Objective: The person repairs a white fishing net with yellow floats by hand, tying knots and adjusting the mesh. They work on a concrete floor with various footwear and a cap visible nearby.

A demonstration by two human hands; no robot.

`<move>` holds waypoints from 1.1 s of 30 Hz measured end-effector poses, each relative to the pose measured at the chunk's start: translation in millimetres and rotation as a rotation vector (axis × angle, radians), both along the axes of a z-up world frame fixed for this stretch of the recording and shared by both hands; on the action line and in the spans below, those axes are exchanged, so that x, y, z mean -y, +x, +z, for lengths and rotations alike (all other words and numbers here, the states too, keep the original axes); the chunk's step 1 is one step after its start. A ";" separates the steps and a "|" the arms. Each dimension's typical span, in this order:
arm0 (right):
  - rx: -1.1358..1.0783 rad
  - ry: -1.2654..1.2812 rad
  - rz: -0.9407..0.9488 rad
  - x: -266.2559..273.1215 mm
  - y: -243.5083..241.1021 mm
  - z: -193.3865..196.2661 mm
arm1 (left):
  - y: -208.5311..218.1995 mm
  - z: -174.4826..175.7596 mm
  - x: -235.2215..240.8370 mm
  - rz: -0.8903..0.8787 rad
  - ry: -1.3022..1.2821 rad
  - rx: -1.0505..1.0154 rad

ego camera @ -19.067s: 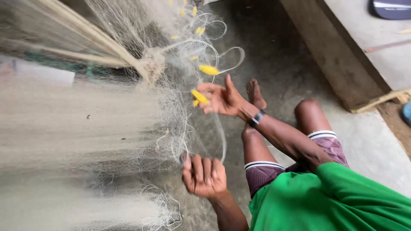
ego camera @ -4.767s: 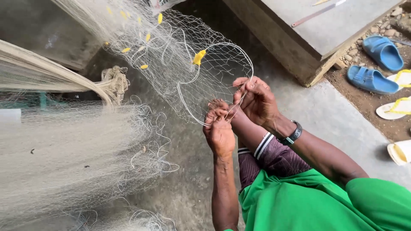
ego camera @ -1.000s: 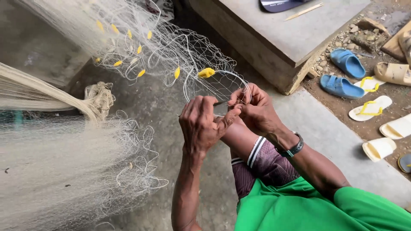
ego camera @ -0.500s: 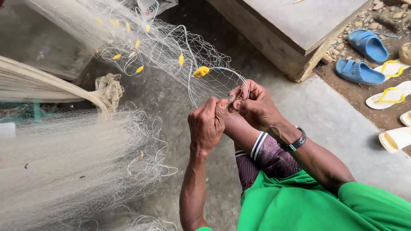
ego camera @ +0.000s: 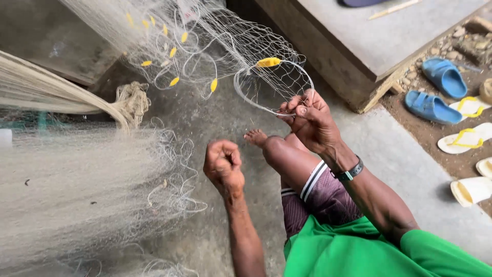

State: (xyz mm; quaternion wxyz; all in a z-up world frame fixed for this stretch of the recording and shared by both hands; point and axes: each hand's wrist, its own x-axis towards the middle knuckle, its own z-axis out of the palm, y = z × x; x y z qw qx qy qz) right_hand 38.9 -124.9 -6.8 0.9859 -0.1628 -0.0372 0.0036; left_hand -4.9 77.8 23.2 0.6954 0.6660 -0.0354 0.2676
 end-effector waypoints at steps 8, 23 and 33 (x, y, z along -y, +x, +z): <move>-0.048 -0.061 0.018 -6.9 -2.0 -2.8 | 49.8 -43.9 59.9 -0.471 -0.708 -0.085; -0.054 -0.054 0.516 -46.9 -22.1 -2.2 | -50.9 -71.4 17.5 0.079 -0.700 0.037; -0.065 -0.222 0.424 -39.1 -30.6 -9.3 | -41.6 -56.3 -2.3 0.290 -0.274 -0.122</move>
